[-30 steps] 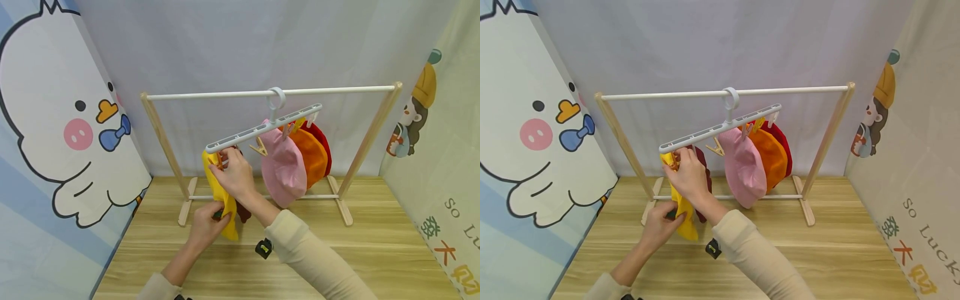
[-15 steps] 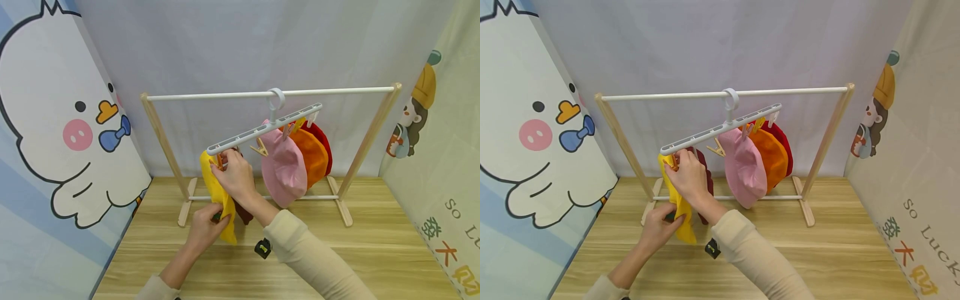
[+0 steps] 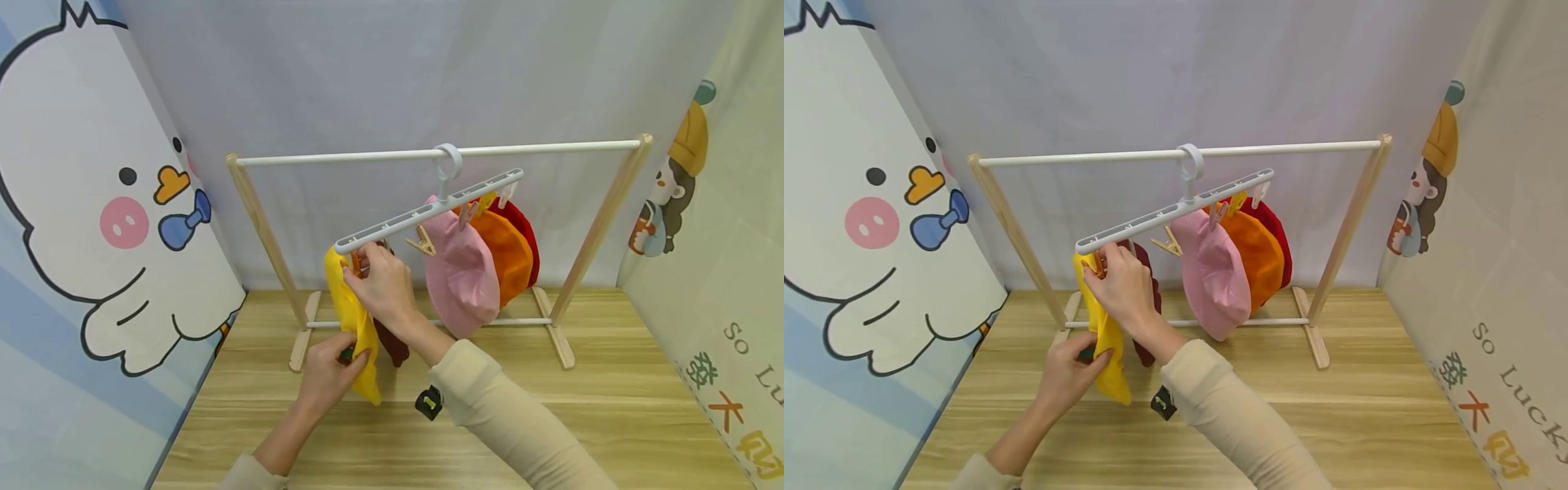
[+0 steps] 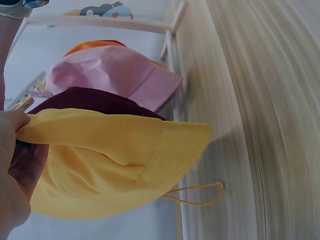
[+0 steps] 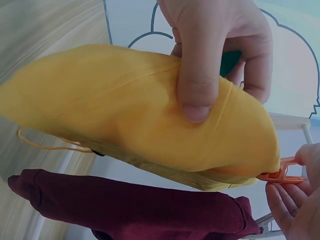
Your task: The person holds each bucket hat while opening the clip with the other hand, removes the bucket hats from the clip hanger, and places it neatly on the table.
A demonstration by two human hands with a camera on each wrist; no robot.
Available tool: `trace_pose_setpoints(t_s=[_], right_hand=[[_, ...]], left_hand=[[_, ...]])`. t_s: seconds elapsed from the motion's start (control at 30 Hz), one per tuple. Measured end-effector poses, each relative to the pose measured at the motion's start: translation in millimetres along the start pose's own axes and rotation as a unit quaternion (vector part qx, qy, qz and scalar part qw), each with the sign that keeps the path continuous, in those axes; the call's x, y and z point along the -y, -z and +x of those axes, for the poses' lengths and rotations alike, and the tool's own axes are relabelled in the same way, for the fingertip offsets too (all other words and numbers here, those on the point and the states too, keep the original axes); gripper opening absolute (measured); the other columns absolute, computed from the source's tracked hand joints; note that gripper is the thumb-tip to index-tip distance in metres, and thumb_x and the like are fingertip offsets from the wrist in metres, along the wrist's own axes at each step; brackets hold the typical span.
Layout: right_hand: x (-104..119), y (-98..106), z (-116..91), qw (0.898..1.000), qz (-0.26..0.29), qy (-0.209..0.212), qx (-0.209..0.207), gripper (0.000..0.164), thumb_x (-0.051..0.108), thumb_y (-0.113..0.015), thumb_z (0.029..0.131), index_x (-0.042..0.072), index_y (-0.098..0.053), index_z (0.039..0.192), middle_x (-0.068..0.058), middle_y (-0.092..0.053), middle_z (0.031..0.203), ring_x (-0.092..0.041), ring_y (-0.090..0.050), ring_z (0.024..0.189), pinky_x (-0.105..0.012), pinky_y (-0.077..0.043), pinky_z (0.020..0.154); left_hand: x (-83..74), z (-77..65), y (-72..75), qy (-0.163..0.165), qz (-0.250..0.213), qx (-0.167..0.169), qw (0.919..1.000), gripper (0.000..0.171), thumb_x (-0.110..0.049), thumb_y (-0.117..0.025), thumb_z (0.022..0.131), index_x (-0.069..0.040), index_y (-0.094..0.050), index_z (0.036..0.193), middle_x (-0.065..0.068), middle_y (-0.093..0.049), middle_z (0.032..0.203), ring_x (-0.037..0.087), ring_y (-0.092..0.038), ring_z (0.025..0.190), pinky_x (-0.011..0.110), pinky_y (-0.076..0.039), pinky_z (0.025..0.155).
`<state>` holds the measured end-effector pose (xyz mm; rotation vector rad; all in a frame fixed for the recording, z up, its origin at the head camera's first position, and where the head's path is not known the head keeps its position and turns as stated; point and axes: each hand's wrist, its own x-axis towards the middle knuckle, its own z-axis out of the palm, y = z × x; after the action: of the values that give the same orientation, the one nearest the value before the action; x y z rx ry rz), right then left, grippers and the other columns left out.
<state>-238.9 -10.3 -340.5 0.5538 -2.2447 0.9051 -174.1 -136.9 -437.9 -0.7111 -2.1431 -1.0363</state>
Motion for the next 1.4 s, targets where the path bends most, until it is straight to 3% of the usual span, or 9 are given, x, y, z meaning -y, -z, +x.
trace_pose_setpoints(t_s=[0.4,0.8,1.4], right_hand=[[-2.8,2.0,-0.4,1.0,0.018,-0.009,-0.002,0.013,0.021,-0.067,0.08,0.011,-0.058,0.083,0.0,-0.064,0.078,-0.009,-0.061,0.064,-0.022,-0.047,0.056],[-4.7,1.3,-1.5,1.0,0.023,-0.014,-0.014,0.012,0.021,-0.067,0.081,0.011,-0.059,0.083,0.001,-0.065,0.078,-0.009,-0.059,0.061,-0.02,-0.045,0.054],[-1.2,1.8,-0.5,0.999,0.033,-0.009,-0.034,0.01,0.02,-0.067,0.081,0.013,-0.06,0.081,0.003,-0.066,0.078,-0.008,-0.06,0.062,-0.022,-0.044,0.053]], left_hand=[[-3.4,1.3,0.2,0.02,-0.012,0.003,0.9997,0.012,0.0,-0.071,0.073,-0.005,-0.063,0.08,0.002,-0.062,0.067,0.003,-0.051,0.054,0.012,-0.041,0.046],[-7.8,5.6,3.1,0.061,-0.002,0.021,0.9979,0.012,-0.002,-0.072,0.073,-0.006,-0.064,0.082,0.002,-0.062,0.068,0.002,-0.05,0.052,0.012,-0.042,0.045],[-0.4,2.2,4.9,0.082,0.009,0.039,0.9958,0.012,-0.003,-0.072,0.073,-0.01,-0.063,0.078,-0.003,-0.057,0.064,0.003,-0.046,0.052,0.014,-0.039,0.045]])
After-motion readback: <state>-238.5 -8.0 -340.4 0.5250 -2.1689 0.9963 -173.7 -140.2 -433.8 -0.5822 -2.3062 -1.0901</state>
